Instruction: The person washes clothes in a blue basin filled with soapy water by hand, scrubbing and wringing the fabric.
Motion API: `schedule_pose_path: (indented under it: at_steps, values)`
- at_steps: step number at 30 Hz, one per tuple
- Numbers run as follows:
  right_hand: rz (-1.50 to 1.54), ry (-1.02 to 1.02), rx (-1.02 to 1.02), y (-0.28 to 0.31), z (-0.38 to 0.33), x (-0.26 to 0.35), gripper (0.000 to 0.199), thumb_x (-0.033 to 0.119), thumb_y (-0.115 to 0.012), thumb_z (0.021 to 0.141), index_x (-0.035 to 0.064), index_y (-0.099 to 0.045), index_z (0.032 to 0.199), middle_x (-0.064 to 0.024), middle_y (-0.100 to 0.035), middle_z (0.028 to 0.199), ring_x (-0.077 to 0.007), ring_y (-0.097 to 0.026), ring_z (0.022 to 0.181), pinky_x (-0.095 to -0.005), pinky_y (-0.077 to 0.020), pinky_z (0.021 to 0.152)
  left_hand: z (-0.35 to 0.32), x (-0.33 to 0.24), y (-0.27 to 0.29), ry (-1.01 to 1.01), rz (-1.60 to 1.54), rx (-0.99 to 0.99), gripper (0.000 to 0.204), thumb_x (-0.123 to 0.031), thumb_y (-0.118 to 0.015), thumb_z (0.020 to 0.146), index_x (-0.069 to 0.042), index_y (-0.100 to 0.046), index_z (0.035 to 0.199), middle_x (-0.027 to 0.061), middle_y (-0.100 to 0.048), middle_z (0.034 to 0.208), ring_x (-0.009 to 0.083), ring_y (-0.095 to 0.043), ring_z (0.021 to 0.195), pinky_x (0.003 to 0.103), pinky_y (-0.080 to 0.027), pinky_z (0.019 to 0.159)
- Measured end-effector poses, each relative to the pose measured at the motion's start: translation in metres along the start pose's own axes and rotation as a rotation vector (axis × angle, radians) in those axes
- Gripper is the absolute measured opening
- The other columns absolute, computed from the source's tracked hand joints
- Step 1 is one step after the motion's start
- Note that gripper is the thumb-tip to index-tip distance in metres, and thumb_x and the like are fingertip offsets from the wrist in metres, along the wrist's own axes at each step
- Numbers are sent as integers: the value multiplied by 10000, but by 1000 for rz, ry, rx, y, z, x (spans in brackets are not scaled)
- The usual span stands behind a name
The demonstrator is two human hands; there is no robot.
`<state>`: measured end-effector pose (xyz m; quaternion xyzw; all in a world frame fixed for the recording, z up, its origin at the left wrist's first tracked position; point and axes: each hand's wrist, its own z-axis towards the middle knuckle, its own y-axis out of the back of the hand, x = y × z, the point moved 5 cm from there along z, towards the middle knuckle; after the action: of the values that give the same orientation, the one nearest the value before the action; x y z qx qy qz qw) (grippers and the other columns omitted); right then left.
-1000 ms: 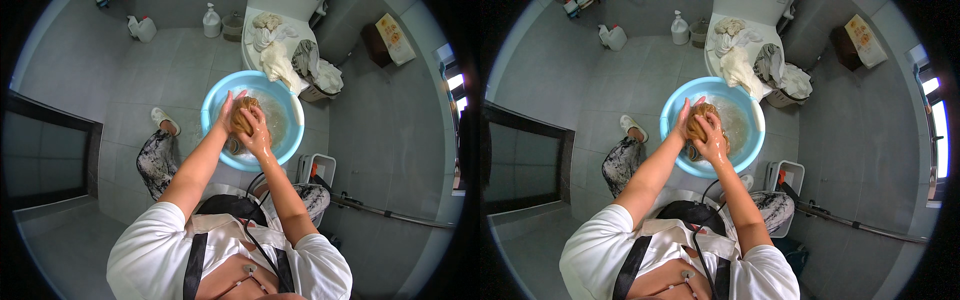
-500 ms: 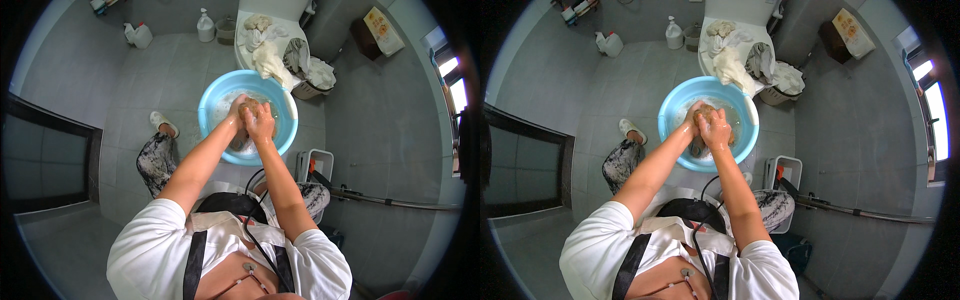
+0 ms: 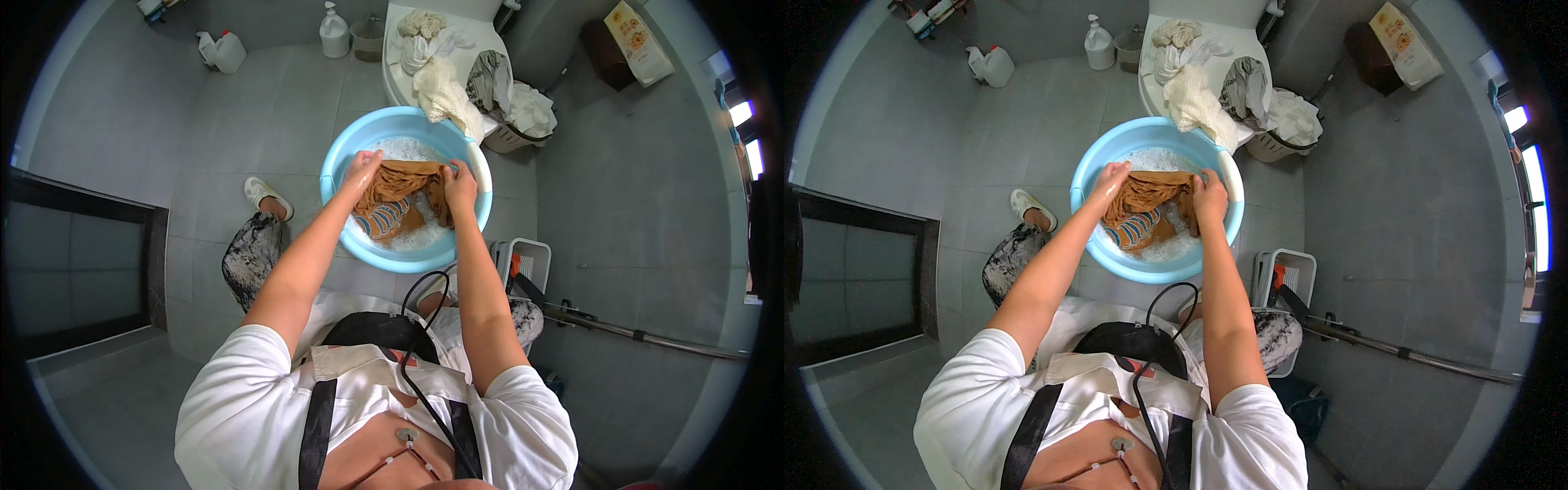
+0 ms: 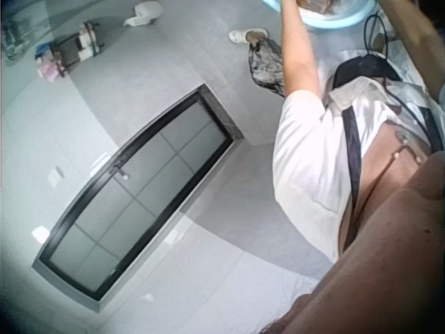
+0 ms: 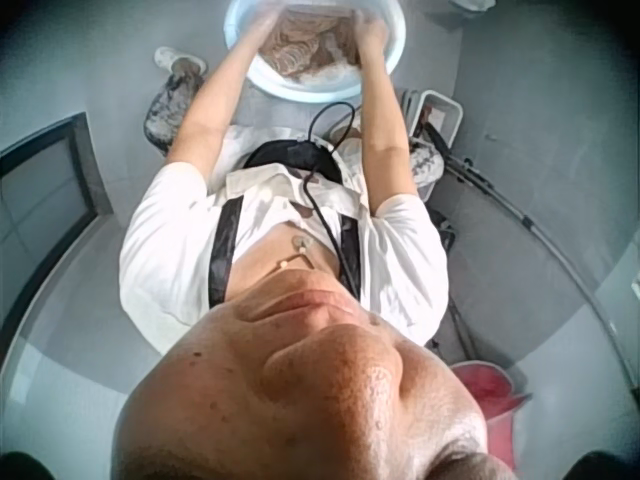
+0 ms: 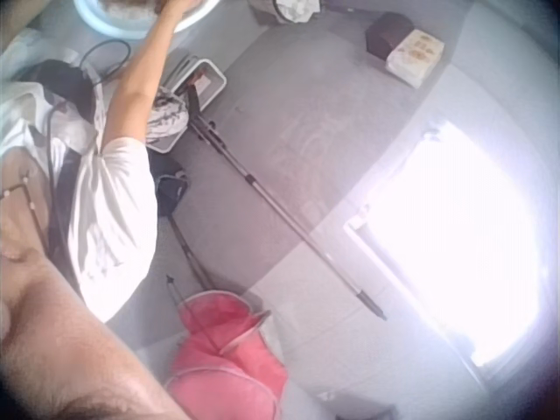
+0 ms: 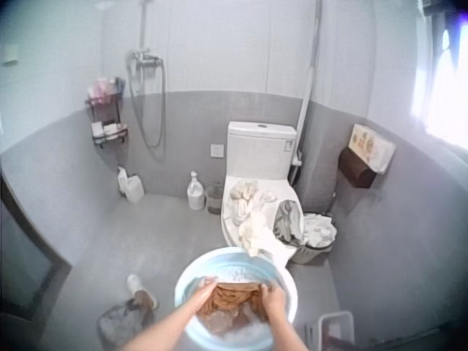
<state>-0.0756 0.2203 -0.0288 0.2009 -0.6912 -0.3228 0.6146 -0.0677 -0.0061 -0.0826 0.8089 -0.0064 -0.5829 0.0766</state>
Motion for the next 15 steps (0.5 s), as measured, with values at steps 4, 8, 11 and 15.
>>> schedule_pose_path:
  at_steps: [4,8,11,15]
  values:
    - [-131,175,-63,-29,-3,-14,323,274,-568,791,139,-544,1084,-159,-518,1081,-319,-497,1000,-380,-404,851,-26,-21,-21,-264,827,-49,659,-411,-608,719,-141,-369,1270,146,-315,1303,332,-330,1180,407,-309,963]
    - [-378,187,126,-52,-21,0,550,456,-556,755,158,-456,1206,-220,-474,1152,-315,-460,1081,-418,-348,932,-33,-11,-33,-144,1157,65,667,-298,-603,718,-152,-319,1304,129,-270,1343,331,-305,1209,394,-341,946]
    - [-473,-129,628,-72,-12,-14,559,431,-524,775,133,-427,1237,-218,-442,1212,-312,-434,1125,-418,-335,946,-8,43,-43,-20,1172,261,518,-245,-540,753,-109,-408,1235,137,-435,1223,315,-465,1079,376,-393,900]
    - [-516,-15,673,-108,2,-67,511,358,-497,781,68,-461,1201,-197,-477,1189,-326,-455,1108,-385,-362,930,25,84,-50,1,1147,361,349,-168,-488,765,-118,-548,1105,169,-569,1038,299,-547,965,371,-427,845]
